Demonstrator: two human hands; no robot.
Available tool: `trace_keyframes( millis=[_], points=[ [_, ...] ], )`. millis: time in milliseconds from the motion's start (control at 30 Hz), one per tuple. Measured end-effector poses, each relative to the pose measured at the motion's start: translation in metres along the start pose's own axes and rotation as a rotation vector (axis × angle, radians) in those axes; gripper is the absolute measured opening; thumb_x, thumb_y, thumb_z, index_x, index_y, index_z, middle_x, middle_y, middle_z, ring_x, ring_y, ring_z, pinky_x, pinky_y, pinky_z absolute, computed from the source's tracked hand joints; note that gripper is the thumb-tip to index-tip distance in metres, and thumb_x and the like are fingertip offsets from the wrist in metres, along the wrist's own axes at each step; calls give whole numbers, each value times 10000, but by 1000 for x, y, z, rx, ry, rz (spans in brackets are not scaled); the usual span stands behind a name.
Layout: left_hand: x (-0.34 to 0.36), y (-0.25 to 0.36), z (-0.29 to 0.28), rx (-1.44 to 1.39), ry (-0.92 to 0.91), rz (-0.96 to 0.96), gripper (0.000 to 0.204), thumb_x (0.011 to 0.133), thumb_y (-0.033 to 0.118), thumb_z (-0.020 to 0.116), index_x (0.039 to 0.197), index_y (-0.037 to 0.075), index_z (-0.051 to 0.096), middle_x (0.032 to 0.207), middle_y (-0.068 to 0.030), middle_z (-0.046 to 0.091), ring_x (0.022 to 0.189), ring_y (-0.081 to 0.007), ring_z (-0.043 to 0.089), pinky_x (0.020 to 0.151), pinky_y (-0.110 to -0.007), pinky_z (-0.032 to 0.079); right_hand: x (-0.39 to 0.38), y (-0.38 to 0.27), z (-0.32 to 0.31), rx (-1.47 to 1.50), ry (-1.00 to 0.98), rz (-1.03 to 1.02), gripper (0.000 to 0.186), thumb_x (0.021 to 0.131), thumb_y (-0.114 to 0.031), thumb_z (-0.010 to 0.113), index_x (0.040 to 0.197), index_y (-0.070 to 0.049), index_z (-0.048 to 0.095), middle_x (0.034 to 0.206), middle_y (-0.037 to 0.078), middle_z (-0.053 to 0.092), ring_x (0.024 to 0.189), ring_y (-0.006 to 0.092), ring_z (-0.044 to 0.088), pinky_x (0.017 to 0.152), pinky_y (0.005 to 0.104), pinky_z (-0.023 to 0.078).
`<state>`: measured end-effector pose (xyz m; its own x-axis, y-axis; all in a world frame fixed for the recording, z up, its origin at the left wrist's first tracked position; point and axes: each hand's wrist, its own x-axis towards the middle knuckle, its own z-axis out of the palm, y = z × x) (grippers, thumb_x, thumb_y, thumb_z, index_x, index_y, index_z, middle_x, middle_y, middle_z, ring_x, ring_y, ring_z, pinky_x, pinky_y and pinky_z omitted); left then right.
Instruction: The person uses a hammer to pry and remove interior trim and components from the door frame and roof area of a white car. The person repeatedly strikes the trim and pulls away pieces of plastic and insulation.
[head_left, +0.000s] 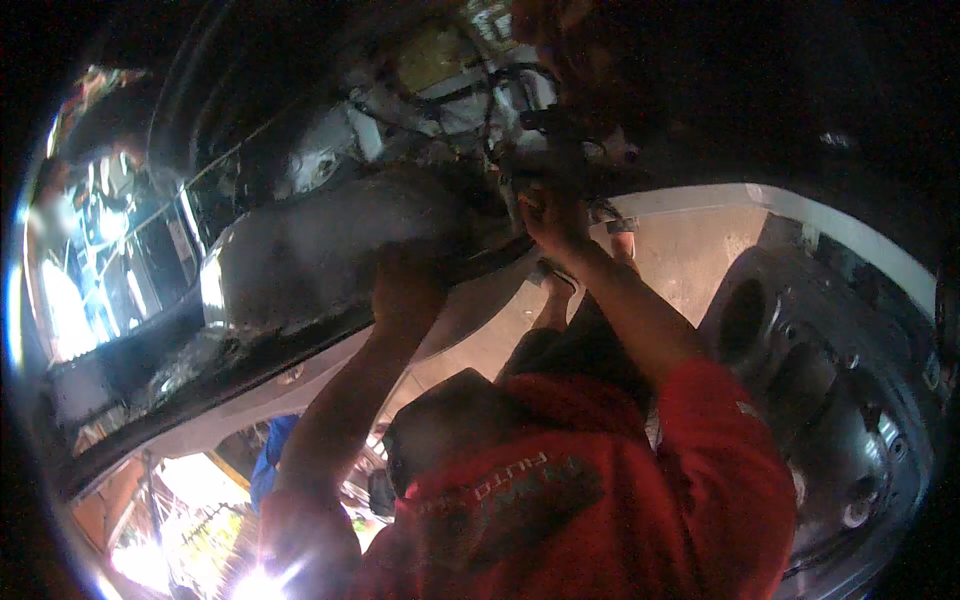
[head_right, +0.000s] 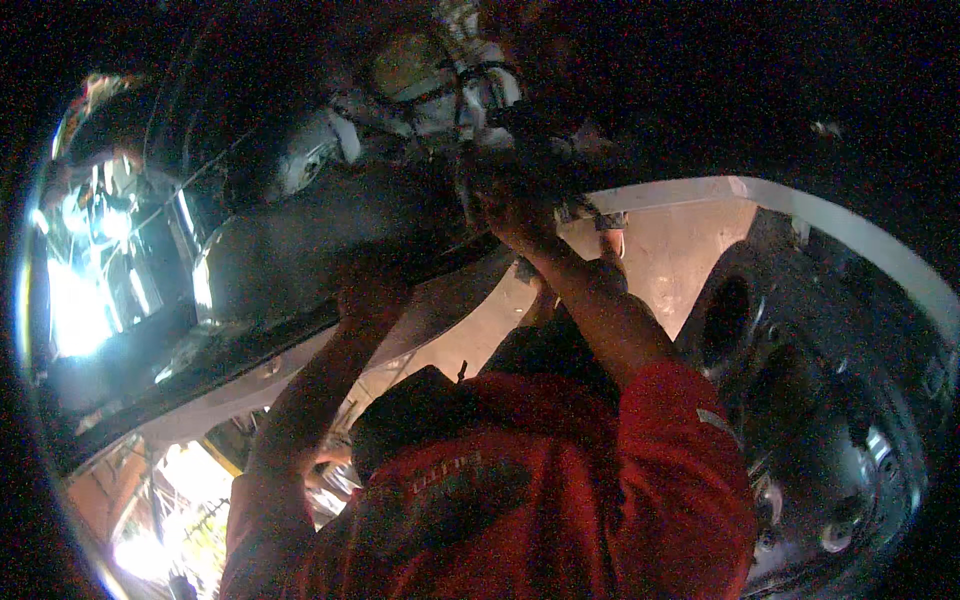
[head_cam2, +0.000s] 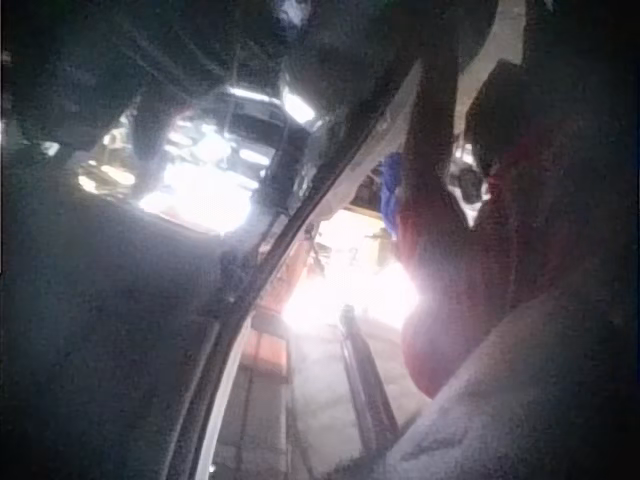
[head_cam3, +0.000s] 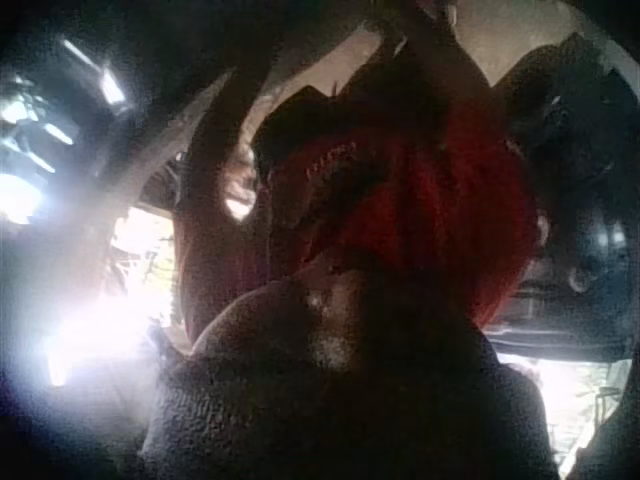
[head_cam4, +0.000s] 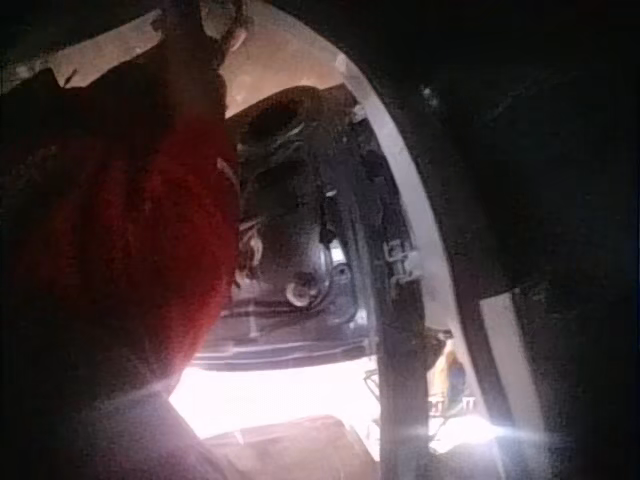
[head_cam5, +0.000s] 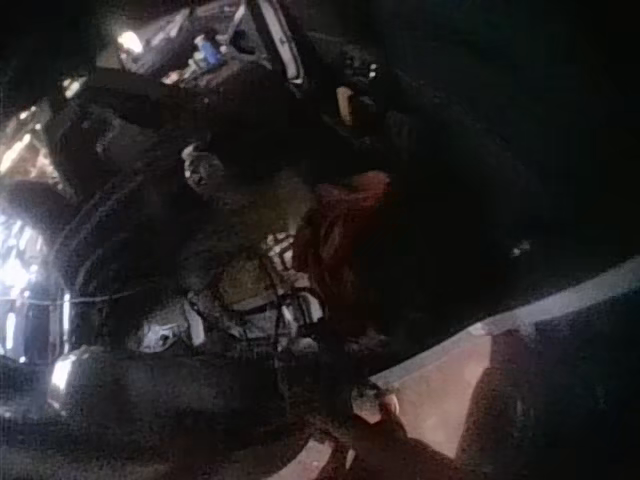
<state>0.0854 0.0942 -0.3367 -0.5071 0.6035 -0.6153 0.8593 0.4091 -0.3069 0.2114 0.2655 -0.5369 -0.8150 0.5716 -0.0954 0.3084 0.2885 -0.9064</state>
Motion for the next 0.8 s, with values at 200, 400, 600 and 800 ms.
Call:
trace_keyframes(
  millis=[200,400,600,800],
  points=[
    [39,29,15,-40,-62,69,279,1033,213,613,1201,63,778,1161,-194,771,1086,-375,727,946,-550,581,6,-6,31,-62,432,79,449,978,-440,781,1252,-84,755,1064,217,783,936,418,768,846,509,605],
    [53,39,39,-142,48,153,293,1045,191,609,1303,122,728,1200,-178,762,1024,-369,746,858,-547,630,14,4,60,-24,362,241,498,972,-529,765,1075,-42,779,982,225,780,903,431,767,818,518,604],
    [65,63,35,15,113,324,290,1065,202,598,1336,159,692,1248,-153,726,1030,-379,758,779,-502,660,18,31,90,-261,219,365,549,977,-590,724,960,-46,803,871,212,778,814,438,766,773,513,616],
    [66,62,38,-84,63,329,298,1070,201,580,1347,225,686,1214,-154,739,1043,-401,767,719,-488,674,14,23,84,-140,435,256,567,988,-609,696,1000,-54,814,936,228,794,851,438,777,790,520,622]
  ],
)
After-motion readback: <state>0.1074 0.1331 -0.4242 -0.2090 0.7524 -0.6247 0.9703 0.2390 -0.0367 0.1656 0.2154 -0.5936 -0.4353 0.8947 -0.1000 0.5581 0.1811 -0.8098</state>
